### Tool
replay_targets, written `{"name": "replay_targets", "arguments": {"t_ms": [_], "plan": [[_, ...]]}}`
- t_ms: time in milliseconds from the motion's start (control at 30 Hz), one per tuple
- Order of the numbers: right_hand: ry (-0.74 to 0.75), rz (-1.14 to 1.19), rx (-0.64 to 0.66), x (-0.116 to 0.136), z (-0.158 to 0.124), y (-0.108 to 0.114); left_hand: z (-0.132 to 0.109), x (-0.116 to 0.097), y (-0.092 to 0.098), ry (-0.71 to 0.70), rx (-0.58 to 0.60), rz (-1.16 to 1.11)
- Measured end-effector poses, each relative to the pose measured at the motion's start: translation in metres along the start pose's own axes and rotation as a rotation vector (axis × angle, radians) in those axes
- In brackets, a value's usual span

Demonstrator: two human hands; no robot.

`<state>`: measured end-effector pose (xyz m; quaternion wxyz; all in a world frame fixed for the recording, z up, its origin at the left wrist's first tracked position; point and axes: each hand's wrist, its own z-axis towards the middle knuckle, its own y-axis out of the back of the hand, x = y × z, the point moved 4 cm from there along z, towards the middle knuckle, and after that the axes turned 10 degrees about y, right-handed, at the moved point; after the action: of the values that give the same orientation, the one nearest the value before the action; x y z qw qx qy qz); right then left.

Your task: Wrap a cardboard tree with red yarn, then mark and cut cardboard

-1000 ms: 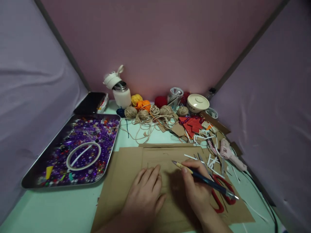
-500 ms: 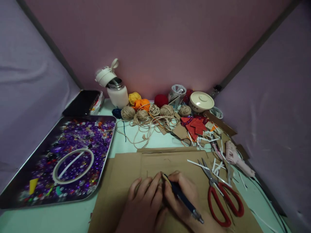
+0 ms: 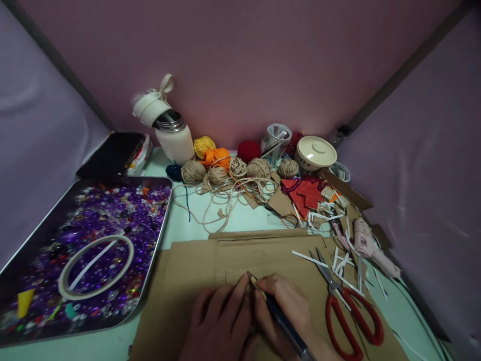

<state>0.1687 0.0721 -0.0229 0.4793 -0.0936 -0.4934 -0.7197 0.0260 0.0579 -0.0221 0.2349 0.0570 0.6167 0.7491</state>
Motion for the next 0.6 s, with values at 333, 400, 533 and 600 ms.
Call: {"name": "replay_targets", "arguments": {"t_ms": [333,400,533,600], "plan": [[-0.015,0.01,0.011,-0.0013,-0.001,-0.0004,-0.0005,-0.003,-0.0022,0.056,-0.018,-0.068],[-0.018,0.016,-0.002,-0.0018,-0.0015,-0.0004,-0.0018,-0.0037,-0.0036,0.064,-0.019,-0.098],[-0.038,0.009,-0.002,-0.0028,-0.0027,-0.0017,-0.0025,-0.0031,-0.0032,0.062,-0.025,-0.126],[-0.036,0.004,0.001,-0.0028,-0.0028,-0.0022,-0.0019,-0.0026,-0.0024,0.063,-0.026,-0.131]]}}
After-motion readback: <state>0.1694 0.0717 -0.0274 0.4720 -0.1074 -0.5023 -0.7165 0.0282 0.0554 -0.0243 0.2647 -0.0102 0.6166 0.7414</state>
